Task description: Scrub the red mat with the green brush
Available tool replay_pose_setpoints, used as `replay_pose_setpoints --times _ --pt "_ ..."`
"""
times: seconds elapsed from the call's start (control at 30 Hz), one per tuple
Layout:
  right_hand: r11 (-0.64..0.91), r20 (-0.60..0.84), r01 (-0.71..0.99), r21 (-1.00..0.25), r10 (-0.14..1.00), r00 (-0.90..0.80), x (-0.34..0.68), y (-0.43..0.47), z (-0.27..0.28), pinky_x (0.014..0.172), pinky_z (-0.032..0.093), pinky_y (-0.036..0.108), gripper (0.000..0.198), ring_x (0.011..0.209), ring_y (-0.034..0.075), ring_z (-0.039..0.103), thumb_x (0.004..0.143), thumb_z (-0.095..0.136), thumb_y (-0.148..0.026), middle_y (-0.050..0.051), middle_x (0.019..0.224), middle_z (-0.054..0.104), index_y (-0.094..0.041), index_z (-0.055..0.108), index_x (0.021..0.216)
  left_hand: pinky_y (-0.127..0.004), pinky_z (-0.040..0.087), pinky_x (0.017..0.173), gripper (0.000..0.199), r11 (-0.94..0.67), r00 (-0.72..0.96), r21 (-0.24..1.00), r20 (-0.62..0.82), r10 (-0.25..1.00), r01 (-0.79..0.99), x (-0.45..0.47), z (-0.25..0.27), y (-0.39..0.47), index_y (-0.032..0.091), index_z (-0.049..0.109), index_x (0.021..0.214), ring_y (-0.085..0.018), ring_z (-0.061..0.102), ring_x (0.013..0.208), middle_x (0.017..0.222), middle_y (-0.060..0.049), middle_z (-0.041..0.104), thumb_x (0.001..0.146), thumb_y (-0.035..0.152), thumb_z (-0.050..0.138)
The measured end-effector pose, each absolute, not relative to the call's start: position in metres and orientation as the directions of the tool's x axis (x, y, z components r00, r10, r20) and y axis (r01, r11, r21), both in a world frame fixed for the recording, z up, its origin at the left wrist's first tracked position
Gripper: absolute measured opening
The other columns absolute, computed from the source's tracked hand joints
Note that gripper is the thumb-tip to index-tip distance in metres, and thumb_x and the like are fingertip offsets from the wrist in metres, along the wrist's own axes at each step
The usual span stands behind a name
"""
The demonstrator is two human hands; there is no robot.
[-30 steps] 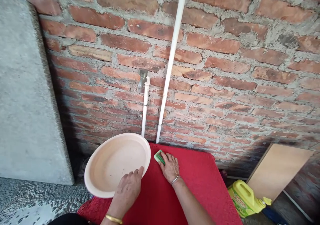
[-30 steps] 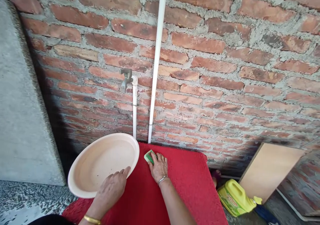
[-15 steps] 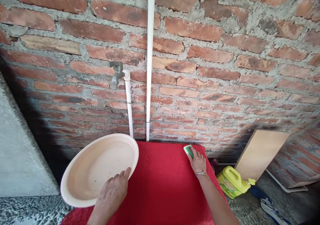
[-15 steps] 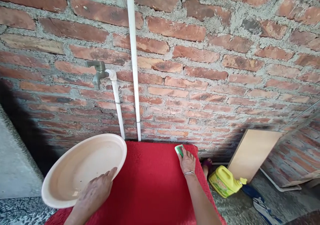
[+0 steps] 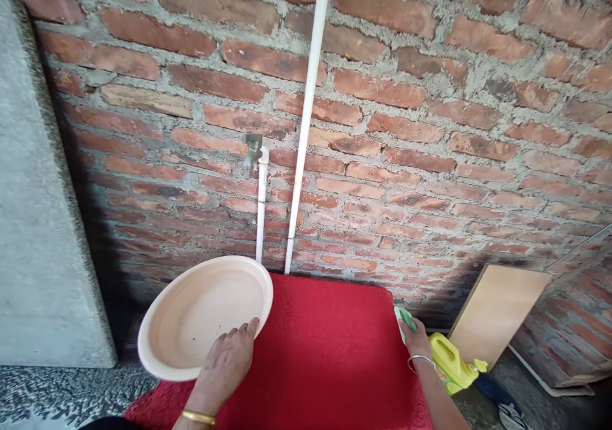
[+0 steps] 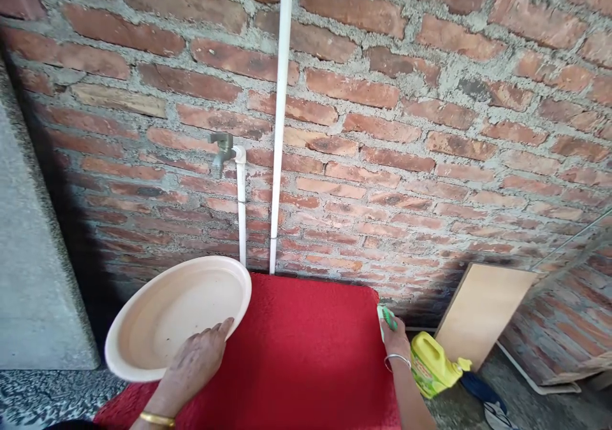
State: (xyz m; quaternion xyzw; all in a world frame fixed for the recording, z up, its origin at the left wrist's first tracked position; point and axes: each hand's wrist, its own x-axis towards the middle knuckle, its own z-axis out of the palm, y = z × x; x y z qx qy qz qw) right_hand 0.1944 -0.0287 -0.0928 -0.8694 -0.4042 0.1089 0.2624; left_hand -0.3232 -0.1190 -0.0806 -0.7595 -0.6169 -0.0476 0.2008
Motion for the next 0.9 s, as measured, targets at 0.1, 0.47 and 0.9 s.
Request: replay_pose_setpoints --times 0.1,0.47,0.9 --pt "-0.552 0.051 0.592 -0.587 0.705 0.707 0.199 -0.043 -0.085 0.071 0.053 0.050 0.059 0.083 0.037 0.070 0.082 0.042 -0.058 0.019 0.096 0.070 -0.022 0.060 0.125 -0.035 0.054 0.078 0.049 -0.148 0.233 -0.235 0.393 0.890 0.961 -0.322 -0.085 -0.122 0.016 0.061 0.133 -0.021 0.068 0.087 0.102 -0.011 0.069 0.088 0.001 0.049" --pt "0.102 0.254 0.781 -0.616 0.964 0.075 -0.037 -0.051 -0.111 0.092 0.050 0.039 0.049 0.105 0.026 0.065 0.087 0.048 -0.055 0.008 0.118 0.068 -0.030 0.057 0.128 -0.031 0.047 0.074 0.045 -0.107 0.172 -0.179 0.403 0.899 0.978 -0.315 -0.080 -0.123 0.017 0.059 0.132 -0.018 0.063 0.080 0.092 -0.007 0.065 0.090 0.006 0.049" --pt "0.230 0.230 0.946 -0.227 0.957 -0.178 -0.084 -0.067 -0.104 0.094 0.044 0.040 0.041 0.108 0.027 0.060 0.095 0.054 -0.041 0.008 0.120 0.067 -0.031 0.059 0.135 -0.034 0.050 0.075 0.047 -0.125 0.180 -0.160 0.392 0.902 0.979 -0.317 -0.078 -0.124 0.015 0.059 0.133 -0.020 0.065 0.082 0.093 -0.008 0.066 0.089 0.004 0.050"
